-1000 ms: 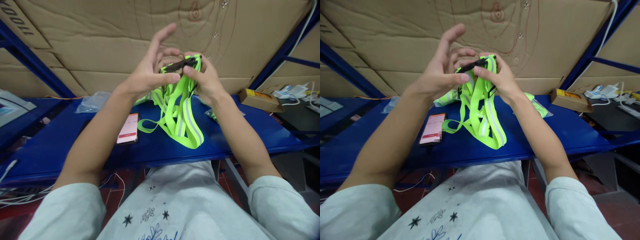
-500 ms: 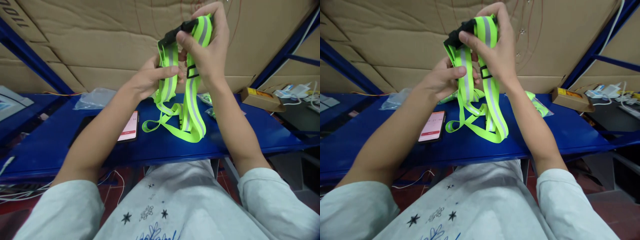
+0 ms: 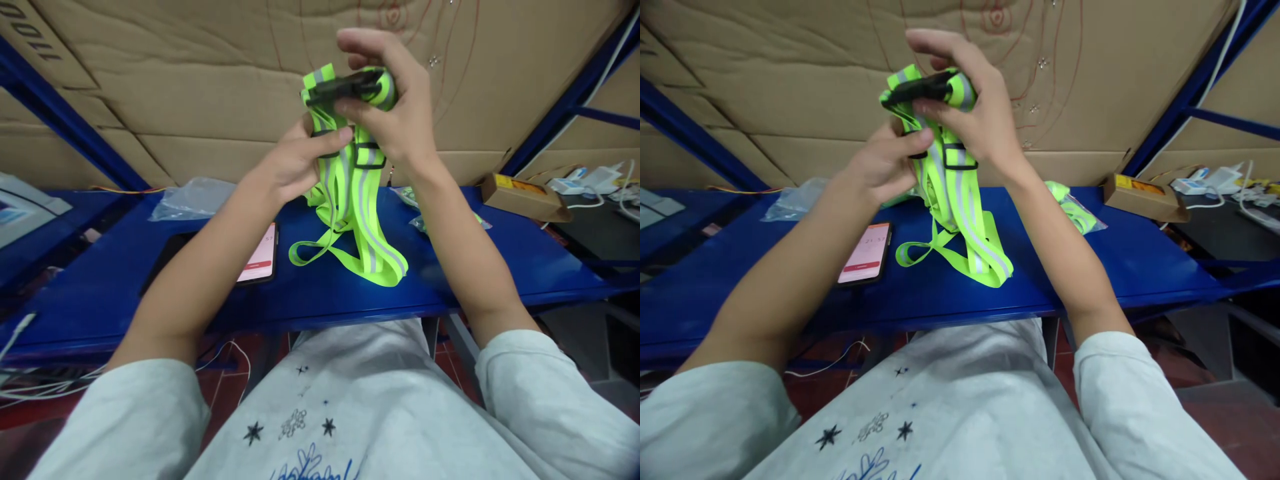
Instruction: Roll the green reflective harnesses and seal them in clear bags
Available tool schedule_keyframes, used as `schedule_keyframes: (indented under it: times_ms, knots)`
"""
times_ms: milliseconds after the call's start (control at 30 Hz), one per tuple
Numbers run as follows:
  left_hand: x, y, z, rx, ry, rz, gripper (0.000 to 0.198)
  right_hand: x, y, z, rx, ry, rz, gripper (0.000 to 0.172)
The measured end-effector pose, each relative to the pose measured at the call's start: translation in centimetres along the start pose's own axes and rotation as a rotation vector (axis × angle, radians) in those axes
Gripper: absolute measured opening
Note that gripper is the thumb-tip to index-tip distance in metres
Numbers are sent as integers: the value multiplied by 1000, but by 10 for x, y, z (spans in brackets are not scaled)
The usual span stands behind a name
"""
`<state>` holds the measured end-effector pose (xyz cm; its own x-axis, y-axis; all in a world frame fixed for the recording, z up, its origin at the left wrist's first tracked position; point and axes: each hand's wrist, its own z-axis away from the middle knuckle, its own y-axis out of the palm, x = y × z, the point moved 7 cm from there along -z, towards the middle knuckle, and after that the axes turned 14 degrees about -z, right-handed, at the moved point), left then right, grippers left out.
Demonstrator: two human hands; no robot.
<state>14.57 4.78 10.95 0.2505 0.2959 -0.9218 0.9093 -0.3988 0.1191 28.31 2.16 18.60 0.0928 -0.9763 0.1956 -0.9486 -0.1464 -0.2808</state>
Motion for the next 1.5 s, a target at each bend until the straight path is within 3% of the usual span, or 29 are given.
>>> schedule_keyframes:
  times_ms: [100,267,333,400,467,567,633,700,867,1000,1067,1167,1267,1367,1433,1500]
  knots:
    - [16,-1,-10,-85,3,13,28,-12,1,4,-36,120,-24,46]
    - [38,19,-7,97,-85,91,14,-29,8,16,-160,168,126,46]
    - [41,22,-4,124,-67,85,21,-37,11,19,-144,217,197,44]
    - [40,17,-5,70,-10,65,31,-41,11,19,-61,269,191,37]
    - [39,9,-8,-8,18,26,33,-38,11,16,103,301,63,39]
    - [40,1,-11,-65,-19,-59,29,-32,4,15,340,422,-200,70]
    - [38,0,-12,-77,-16,-105,30,-33,-7,15,349,536,-221,80]
    - [36,0,-11,-83,1,-128,35,-33,-16,13,328,579,-120,69]
    - [32,12,-2,23,-8,-75,35,-9,-17,4,365,434,130,58]
    - [31,33,11,310,-57,2,25,28,-18,-5,305,281,268,45]
    - [32,41,17,391,-94,13,27,41,-18,-7,267,212,343,41]
    - [28,41,17,334,-104,16,27,47,-12,-6,256,122,501,38]
    - [10,39,12,300,-21,89,15,38,-4,-2,230,101,620,33]
    - [-7,25,4,167,63,123,35,24,7,1,255,142,506,33]
    - [-11,13,-2,47,74,61,46,18,16,5,352,171,378,26]
    - [-14,8,-7,24,84,36,42,16,23,7,463,190,289,32]
